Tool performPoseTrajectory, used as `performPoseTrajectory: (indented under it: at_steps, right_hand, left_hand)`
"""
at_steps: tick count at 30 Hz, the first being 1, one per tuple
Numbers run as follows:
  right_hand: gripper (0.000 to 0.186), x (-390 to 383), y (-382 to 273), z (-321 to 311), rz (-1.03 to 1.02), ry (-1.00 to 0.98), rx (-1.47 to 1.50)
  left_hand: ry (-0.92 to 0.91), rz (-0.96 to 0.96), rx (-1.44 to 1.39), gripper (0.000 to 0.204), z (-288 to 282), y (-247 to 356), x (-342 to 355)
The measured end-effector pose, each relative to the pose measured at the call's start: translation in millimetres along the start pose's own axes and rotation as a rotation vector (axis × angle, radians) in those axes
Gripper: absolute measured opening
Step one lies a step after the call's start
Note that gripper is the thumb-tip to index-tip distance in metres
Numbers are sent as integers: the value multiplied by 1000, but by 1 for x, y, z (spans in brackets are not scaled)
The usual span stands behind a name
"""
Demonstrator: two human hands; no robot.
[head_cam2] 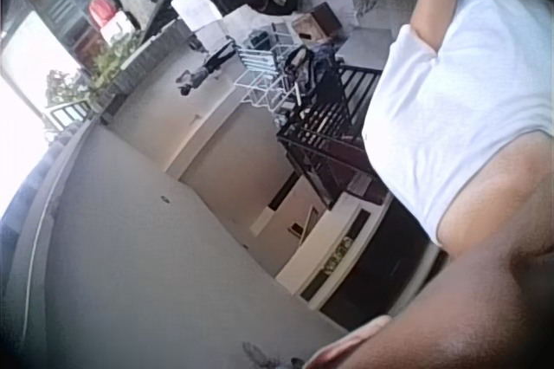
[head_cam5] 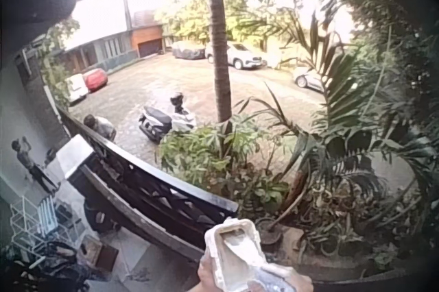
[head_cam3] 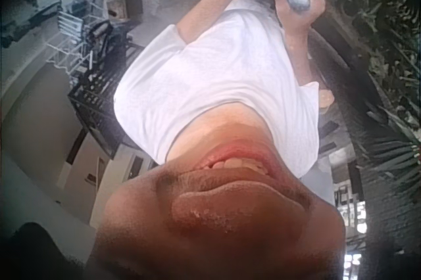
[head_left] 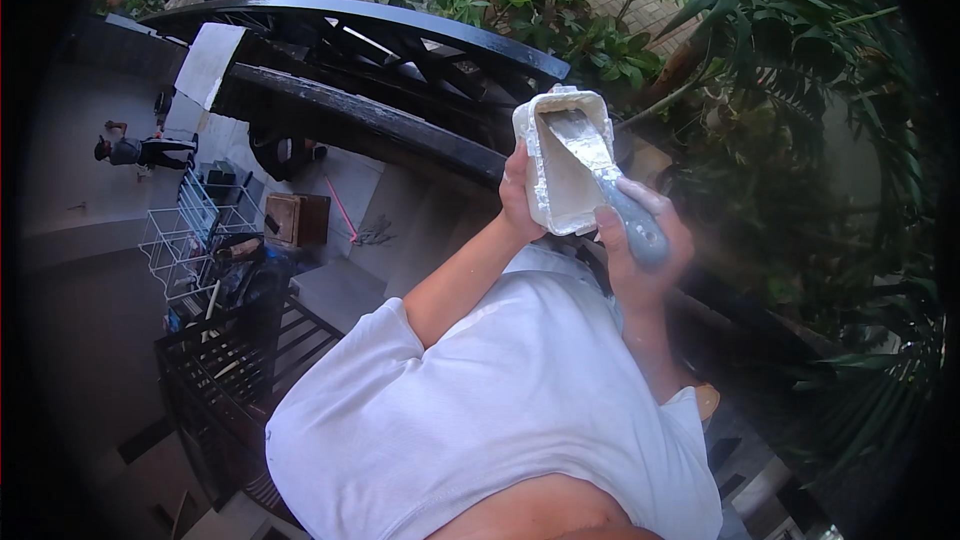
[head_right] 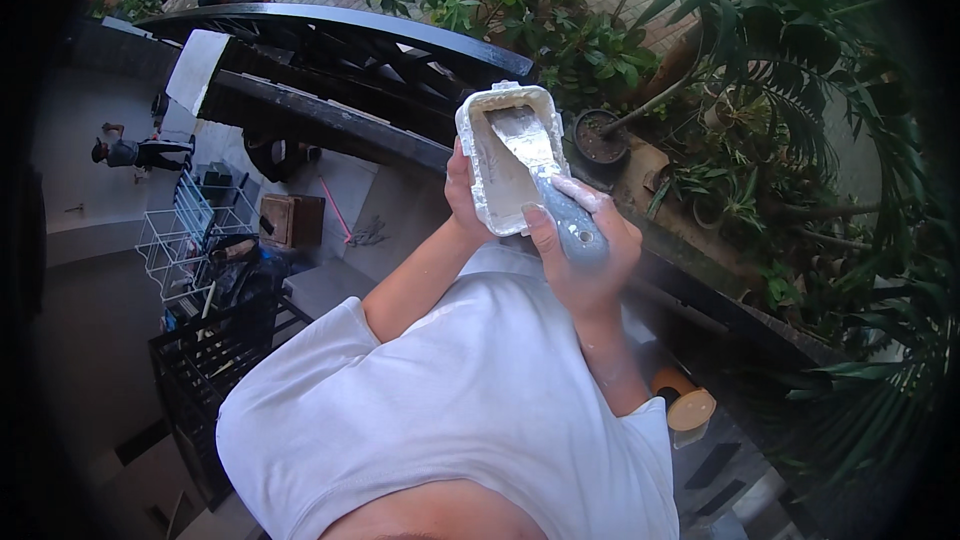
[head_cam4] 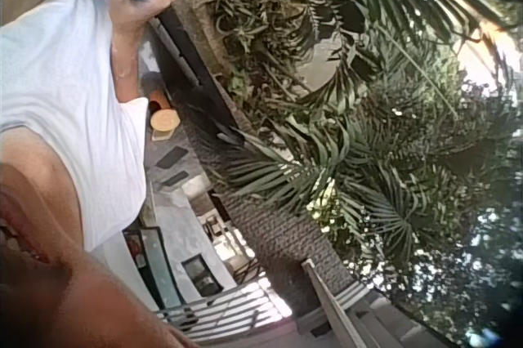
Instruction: The person holds a container of putty and a putty knife, applies putty onto a wall using the putty knife, and then handles a piece of sandpaper.
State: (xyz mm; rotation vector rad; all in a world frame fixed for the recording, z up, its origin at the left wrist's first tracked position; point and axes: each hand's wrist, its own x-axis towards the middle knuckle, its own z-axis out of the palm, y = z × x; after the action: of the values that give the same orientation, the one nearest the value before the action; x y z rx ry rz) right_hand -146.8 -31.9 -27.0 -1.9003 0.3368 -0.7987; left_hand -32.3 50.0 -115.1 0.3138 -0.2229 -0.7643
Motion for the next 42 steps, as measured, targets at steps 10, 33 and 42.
performPoseTrajectory:
  at_steps: [10, 33, 42]
  right_hand:
    - [25, -3, -12, 8, -33, 47, 64]
    - [25, -25, 16, 2, 45, 71, 208]
    - [24, -9, -2, 3, 35, -56, 154]
  left_hand:
    - [-51, 165, 98, 85, 11, 3, -9]
    - [17, 59, -155, 73, -8, 0, -11]
    - [44, 283, 129, 81, 15, 12, -12]
